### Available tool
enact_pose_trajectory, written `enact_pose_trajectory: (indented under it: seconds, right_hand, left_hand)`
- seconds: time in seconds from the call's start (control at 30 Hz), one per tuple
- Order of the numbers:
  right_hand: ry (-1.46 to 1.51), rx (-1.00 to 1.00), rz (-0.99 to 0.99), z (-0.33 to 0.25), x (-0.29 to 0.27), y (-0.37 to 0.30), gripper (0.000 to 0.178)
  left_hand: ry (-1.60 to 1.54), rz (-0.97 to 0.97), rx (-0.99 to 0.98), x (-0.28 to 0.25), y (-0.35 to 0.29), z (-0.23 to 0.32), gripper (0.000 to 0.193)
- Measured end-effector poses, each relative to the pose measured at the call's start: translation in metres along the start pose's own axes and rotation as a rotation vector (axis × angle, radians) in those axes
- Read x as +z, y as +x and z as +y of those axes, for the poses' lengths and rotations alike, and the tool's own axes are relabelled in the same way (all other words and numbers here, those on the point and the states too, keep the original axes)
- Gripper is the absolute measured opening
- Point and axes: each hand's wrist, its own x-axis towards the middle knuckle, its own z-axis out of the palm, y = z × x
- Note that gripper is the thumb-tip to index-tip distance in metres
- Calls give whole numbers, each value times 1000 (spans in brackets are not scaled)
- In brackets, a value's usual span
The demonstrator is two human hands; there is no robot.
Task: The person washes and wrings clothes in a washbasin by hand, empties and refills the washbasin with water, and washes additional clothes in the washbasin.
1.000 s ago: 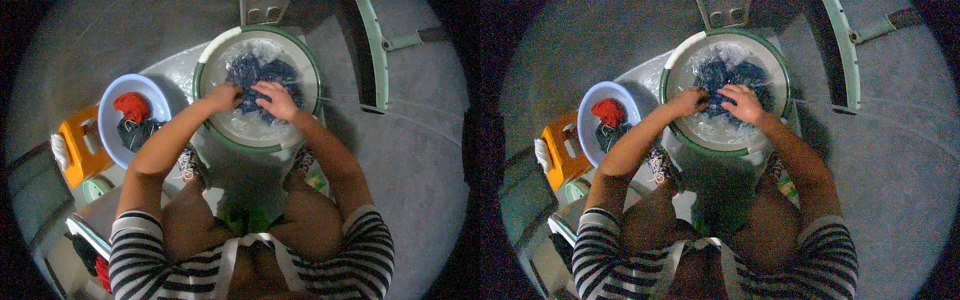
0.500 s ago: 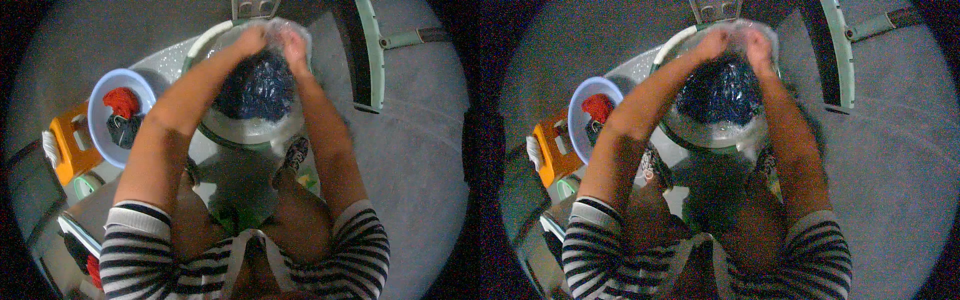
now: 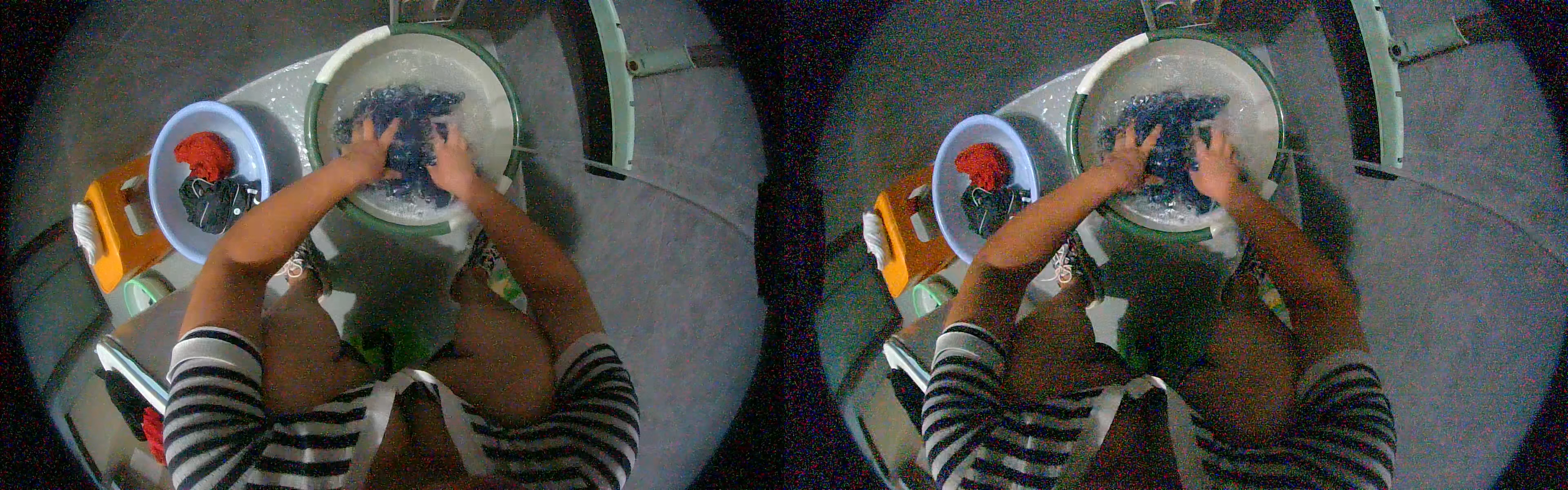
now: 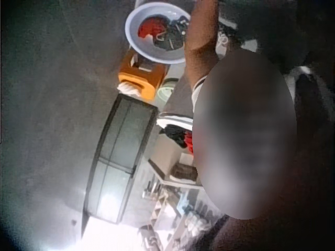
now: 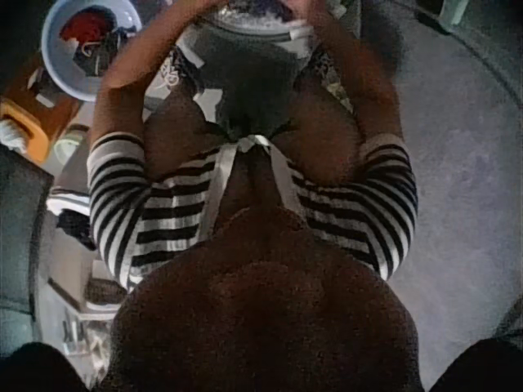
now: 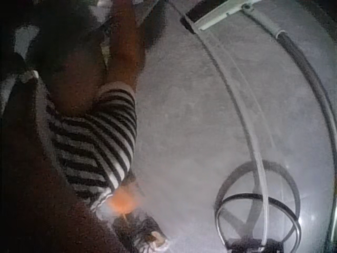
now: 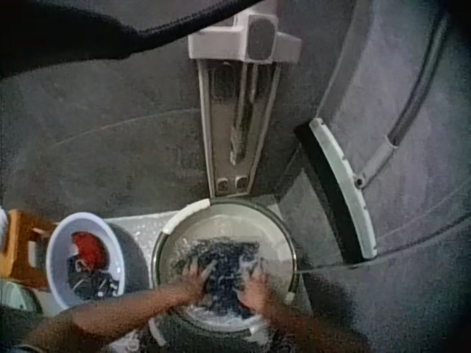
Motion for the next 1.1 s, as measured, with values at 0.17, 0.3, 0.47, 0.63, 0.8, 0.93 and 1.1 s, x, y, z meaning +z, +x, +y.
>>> enact_pose_trajectory:
  seconds: [0.17,0.3,0.47,0.63,0.8,0.93,1.1]
  right_hand:
    - [118,111,-214,34,21,51,50]
    - [967,162,-196,-24,-19,60,32]
    - [710,-332,69,-123,-97,19,22]
    - [33,-332,0,-78,-76,59,13]
    - [294,-24,99,20,-48,63,15]
    - [110,-97,37,-5,-53,33,45]
    - [-176,-282,-231,-1,-2,22,62]
  left_hand:
    - [-228,66,89,-7,45,-18,77]
    - [-2038,-426,-164,-38,25,-22,56]
    - [-2051,-542,164,-25,40,-17,44]
    - [-1717,-217,-6,-70,-31,32,38]
    - [-981,-185,26,-55,-13,32,48]
    - [-547,75,0,-27,-24,-12,70]
    - [273,607,387,-38,-32,12,85]
